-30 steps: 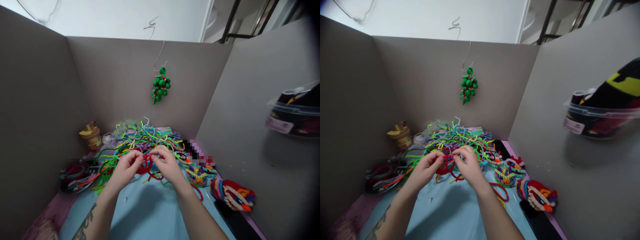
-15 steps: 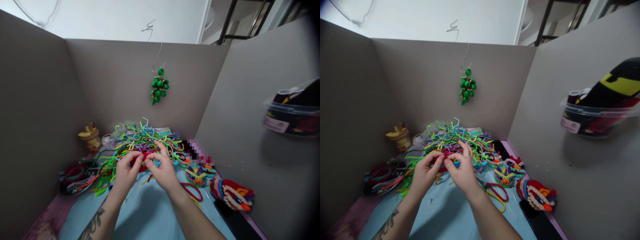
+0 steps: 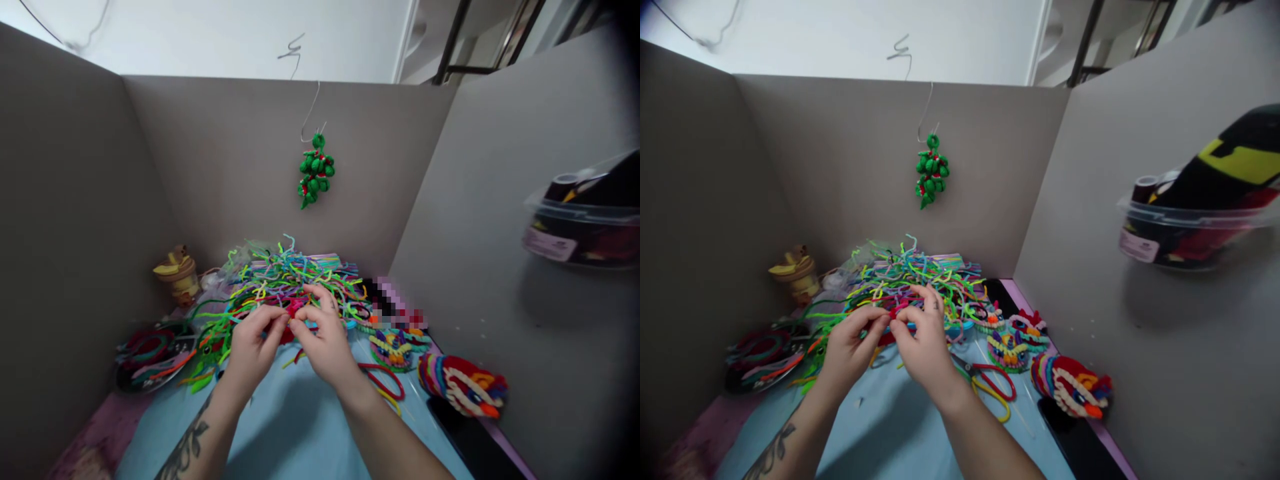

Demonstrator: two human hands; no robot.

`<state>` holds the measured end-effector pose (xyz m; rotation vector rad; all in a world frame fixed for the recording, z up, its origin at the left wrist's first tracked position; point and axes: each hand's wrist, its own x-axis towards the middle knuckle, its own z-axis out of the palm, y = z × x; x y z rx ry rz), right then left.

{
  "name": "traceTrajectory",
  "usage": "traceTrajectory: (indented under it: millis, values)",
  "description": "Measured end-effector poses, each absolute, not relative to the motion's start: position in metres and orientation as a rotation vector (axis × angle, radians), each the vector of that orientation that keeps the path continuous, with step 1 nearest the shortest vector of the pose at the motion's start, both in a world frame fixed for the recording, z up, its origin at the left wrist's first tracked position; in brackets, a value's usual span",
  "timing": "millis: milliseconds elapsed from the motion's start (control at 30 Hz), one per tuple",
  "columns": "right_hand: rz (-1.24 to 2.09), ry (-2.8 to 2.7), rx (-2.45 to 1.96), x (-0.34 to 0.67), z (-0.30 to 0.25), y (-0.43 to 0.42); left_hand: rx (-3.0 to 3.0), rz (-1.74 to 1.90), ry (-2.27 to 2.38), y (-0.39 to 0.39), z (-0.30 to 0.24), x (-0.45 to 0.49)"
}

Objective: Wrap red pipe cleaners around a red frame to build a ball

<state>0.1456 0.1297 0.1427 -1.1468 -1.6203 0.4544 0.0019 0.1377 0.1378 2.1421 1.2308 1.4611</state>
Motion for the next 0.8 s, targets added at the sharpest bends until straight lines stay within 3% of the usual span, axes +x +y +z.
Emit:
traceTrajectory:
  millis: [300,800]
  values:
    - [0.472,-1.596,-1.112,0.148,0.141,0.134,2.246,1.382,1.162,0.140,0.141,-0.002]
    - [0.305,-1.681,-0.982,0.157,0.147,0.135,2.225,1.654,1.177,0.135,0.146,0.000]
